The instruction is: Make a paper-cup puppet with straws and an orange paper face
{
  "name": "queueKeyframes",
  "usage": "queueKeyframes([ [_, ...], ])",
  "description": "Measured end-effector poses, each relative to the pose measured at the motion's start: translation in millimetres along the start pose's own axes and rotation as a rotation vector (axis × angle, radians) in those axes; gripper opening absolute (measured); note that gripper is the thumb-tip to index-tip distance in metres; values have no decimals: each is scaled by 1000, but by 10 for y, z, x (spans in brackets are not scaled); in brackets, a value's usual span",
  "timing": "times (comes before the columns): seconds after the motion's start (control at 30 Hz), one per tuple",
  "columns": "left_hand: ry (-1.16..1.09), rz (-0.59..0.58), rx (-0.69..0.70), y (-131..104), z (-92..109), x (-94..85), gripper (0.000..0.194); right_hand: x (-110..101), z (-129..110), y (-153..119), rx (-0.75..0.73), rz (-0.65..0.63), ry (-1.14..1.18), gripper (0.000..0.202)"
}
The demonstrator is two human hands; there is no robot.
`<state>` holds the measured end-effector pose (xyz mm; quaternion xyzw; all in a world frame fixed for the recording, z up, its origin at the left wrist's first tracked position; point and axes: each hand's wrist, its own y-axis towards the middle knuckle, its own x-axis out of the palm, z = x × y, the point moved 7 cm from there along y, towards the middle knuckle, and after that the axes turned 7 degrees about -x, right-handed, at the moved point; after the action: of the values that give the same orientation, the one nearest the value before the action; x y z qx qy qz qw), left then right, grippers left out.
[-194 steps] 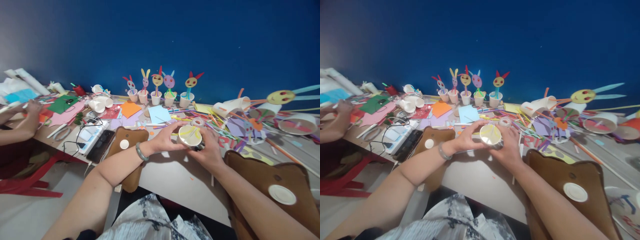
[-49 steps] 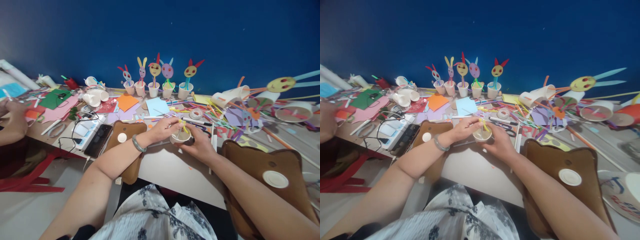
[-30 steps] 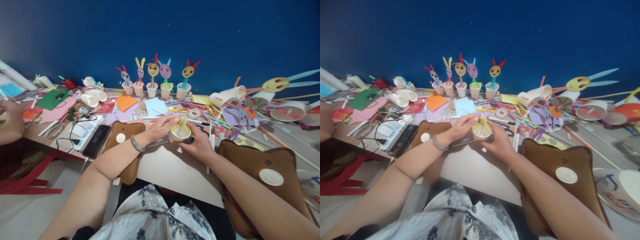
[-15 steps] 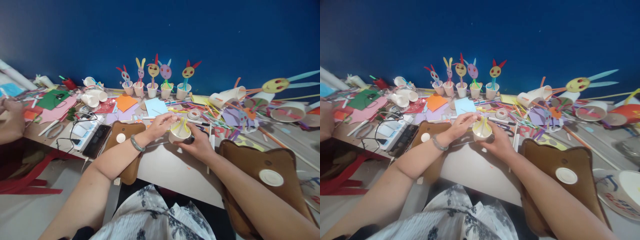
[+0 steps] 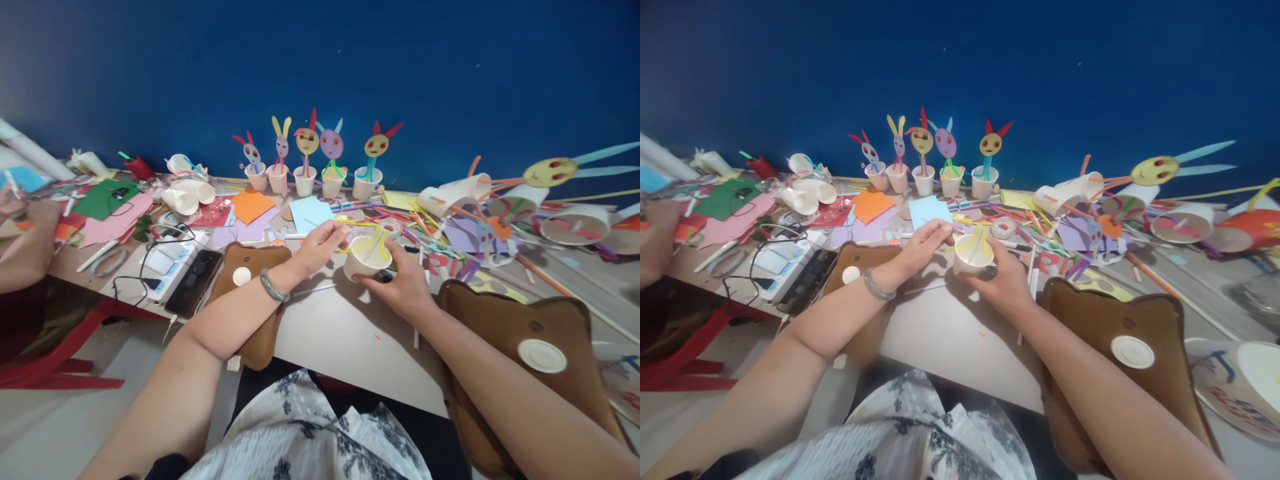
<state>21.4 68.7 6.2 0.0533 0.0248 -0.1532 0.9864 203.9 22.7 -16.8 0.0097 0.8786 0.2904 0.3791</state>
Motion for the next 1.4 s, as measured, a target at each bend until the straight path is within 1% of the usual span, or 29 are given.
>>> queueKeyframes([
  [0.1,51,-4,-124,0,-72,9,32,-51,41,13,0,49,-23,82],
  [0.17,58,-50,-203,-9,-114,45,27,-69,51,21,0,62,-28,82],
  [0.2,44,-76,-221,-12,-123,65,25,-72,50,24,-1,63,-27,81],
  [0.27,-12,-98,-215,-9,-120,82,22,-72,42,27,-2,61,-23,81],
  [0.37,-114,-80,-200,9,-120,68,15,-65,39,29,10,53,-29,81],
  [0.47,-168,-75,-218,19,-132,65,8,-58,40,30,19,46,-28,81],
  [0.57,-169,-82,-217,18,-117,73,4,-59,32,33,18,45,-16,82],
  [0.7,-110,-93,-216,9,-111,82,4,-58,15,40,23,32,-3,80],
  [0.83,-50,-68,-238,2,-147,58,9,-50,24,39,64,18,29,82],
  [0.93,-29,-22,-222,0,-157,21,16,-50,63,30,116,20,26,86],
  [1.0,-28,14,-166,2,-129,-8,24,-52,84,27,132,22,24,88],
  [1.07,-32,19,-81,2,-78,-17,32,-42,82,29,120,5,37,89],
  [1.13,-20,-11,-14,0,-36,-2,40,-15,51,36,82,-38,58,88],
  [1.23,33,-95,28,-12,-11,56,51,29,-17,39,17,-111,61,83],
  [1.3,50,-161,15,-26,-23,102,59,39,-40,34,-2,-129,40,83],
  [1.4,43,-270,-71,-54,-85,177,72,54,-38,22,-1,-152,21,87],
])
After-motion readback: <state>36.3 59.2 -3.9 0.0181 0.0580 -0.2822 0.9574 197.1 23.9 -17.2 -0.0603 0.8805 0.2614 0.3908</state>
